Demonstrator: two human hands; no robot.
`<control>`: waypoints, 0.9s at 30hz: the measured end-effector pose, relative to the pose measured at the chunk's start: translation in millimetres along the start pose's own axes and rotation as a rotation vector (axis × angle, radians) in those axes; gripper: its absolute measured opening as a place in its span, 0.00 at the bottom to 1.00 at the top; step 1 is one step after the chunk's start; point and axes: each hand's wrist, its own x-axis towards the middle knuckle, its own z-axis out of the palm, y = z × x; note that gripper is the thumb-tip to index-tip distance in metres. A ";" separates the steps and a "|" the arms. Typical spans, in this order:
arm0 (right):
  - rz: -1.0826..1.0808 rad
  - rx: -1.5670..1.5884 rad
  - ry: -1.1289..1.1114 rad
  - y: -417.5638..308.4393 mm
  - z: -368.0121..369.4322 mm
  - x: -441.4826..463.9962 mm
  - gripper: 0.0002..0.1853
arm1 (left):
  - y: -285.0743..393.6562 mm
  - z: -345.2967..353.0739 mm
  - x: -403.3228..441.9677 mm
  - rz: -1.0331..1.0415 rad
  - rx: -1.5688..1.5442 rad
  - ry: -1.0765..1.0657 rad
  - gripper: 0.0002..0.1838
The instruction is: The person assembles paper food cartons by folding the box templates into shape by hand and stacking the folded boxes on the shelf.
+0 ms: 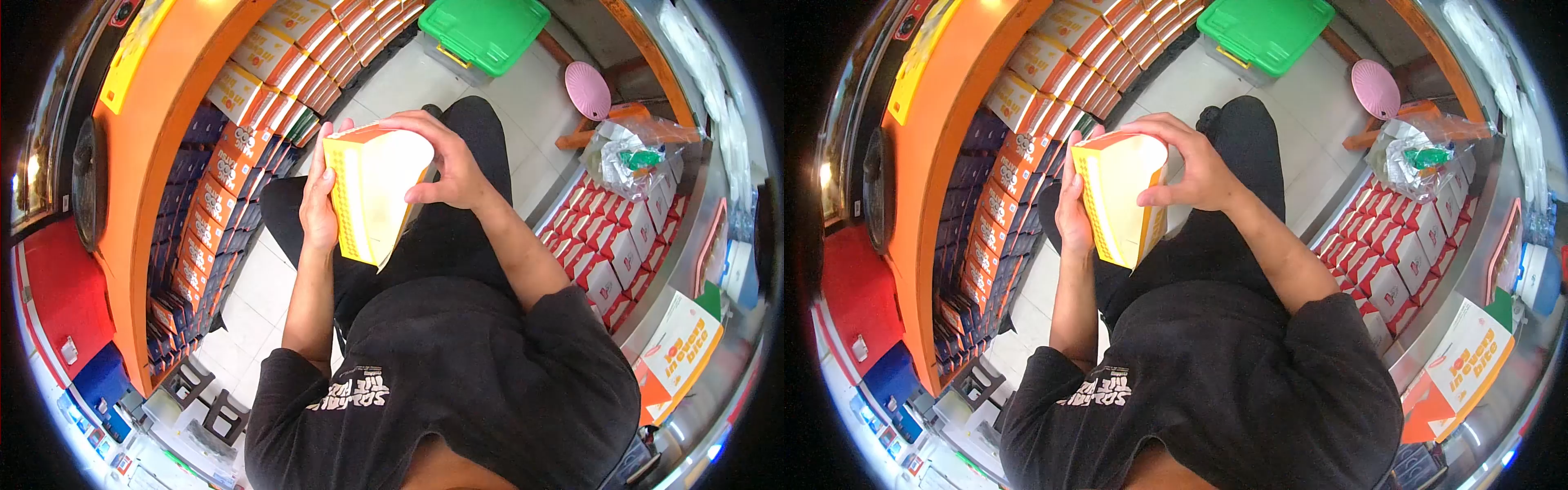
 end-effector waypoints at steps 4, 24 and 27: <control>-0.031 -0.138 -0.048 -2.0 -0.5 2.9 0.39 | -0.9 -0.8 -2.1 0.011 0.119 -0.035 0.38; 0.621 -0.117 0.255 41.1 46.7 -24.6 0.24 | -12.9 14.7 -20.4 -0.279 0.556 -0.063 0.48; 0.422 -0.221 0.184 44.2 40.8 -26.7 0.24 | -23.5 0.4 -18.8 -0.438 0.198 -0.033 0.48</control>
